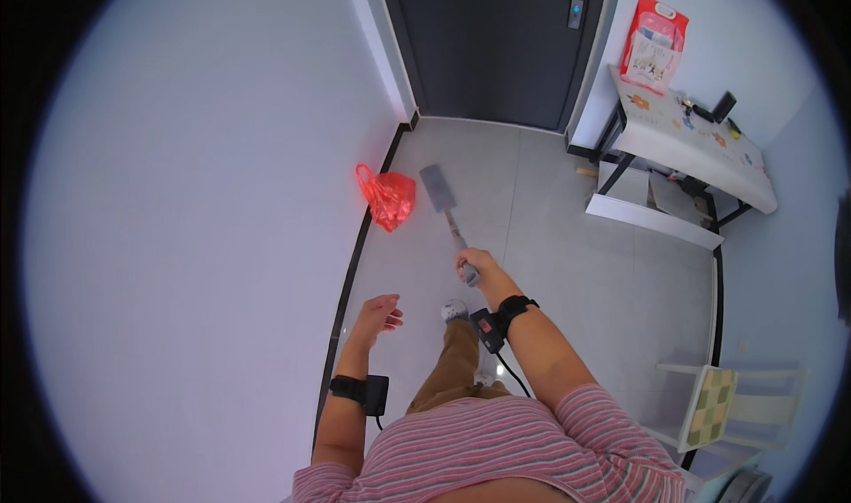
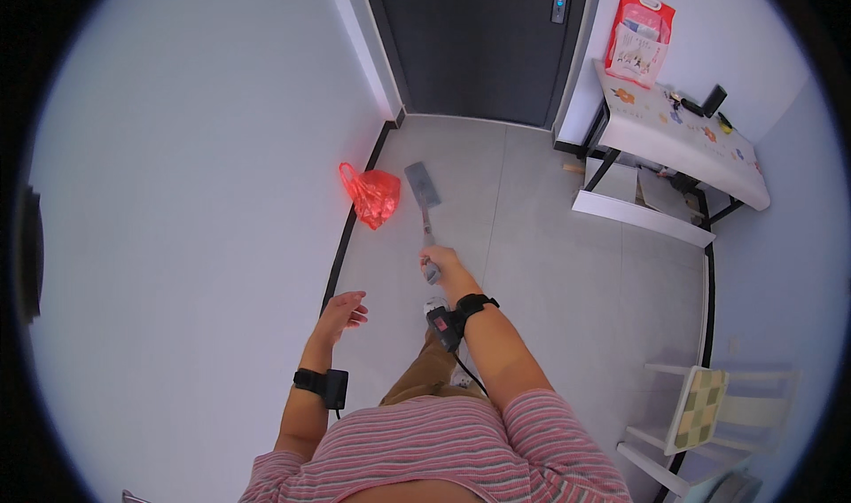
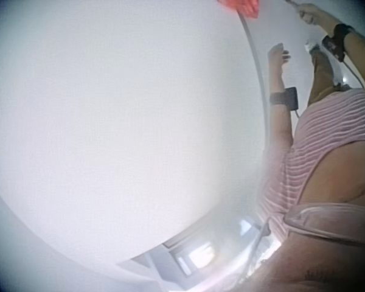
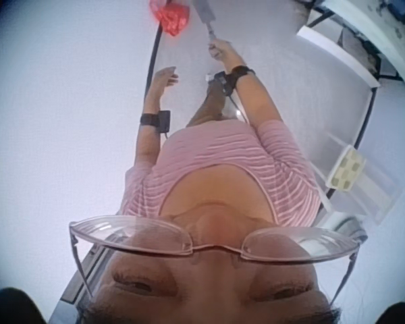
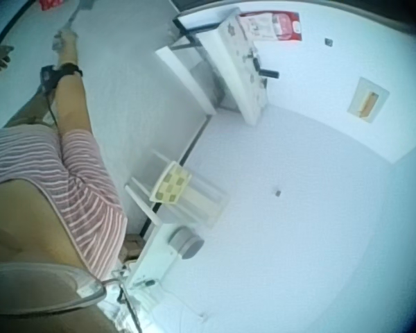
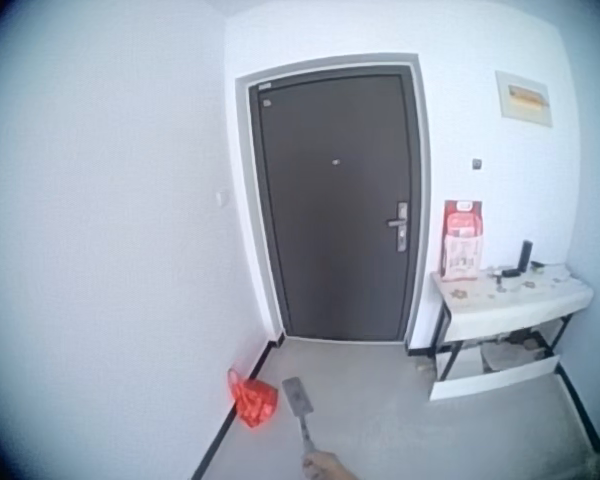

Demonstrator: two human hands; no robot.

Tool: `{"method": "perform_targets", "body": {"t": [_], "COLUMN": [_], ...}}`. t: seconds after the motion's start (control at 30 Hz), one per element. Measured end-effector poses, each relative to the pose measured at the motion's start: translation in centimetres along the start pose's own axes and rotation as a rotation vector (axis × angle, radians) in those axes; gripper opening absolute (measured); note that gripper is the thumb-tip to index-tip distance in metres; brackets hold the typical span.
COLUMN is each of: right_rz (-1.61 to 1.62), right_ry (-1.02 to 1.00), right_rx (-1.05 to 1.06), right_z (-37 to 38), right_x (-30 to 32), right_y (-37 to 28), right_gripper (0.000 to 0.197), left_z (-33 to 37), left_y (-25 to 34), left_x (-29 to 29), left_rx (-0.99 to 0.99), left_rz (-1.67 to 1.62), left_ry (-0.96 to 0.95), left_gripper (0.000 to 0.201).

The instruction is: The person is mopping the tiled floor of an apartment using a flat mop, covering the hallway, kitchen area, and rooms.

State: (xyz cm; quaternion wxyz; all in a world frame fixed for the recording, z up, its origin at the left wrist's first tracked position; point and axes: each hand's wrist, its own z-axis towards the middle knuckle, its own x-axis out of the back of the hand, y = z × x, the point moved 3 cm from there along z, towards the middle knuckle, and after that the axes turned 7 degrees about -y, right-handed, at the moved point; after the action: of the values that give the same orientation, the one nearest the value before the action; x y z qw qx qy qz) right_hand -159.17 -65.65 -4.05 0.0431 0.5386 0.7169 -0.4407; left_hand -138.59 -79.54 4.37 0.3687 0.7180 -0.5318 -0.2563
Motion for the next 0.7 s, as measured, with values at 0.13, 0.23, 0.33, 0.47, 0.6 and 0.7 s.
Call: {"method": "perform_targets", "body": {"t": [0.13, 0.23, 0.33, 0.47, 0.6, 0.7], "right_rz": [-0.179, -0.153, -0.001, 0.005, 0.013, 0.069], "right_ry": [0.132, 0.168, 0.255, 0.242, 0.219, 0.151], "right_rx": [-0.017, -0.029, 0.048, 0.080, 0.045, 0.052], "right_z": [4.7, 8.4, 10.6, 13.5, 16.4, 18.7], "right_x": [-2.0, -5.6, -5.5, -6.6, -7.5, -7.6], "right_y": [-3.9, -6.5, -8.3, -11.6, -12.4, -12.2], "right_gripper": [0.008, 0.008, 0.010, 0.010, 0.012, 0.009], "left_z": [6.4, 10.1, 14.3, 18.3, 20.3, 21.3], "left_y": [2.7, 5.4, 8.2, 12.2, 13.8, 15.6], "left_x": [0.7, 3.2, 3.6, 4.2, 4.1, 2.8], "left_rx": [-0.026, -0.056, -0.054, -0.039, 0.002, 0.020], "left_rz": [-0.012, -0.028, -0.063, -0.093, -0.117, -0.140], "left_ry": [-0.067, -0.119, -0.117, -0.116, -0.156, -0.157], "left_gripper": [0.032, 0.035, 0.039, 0.040, 0.047, 0.047]}}
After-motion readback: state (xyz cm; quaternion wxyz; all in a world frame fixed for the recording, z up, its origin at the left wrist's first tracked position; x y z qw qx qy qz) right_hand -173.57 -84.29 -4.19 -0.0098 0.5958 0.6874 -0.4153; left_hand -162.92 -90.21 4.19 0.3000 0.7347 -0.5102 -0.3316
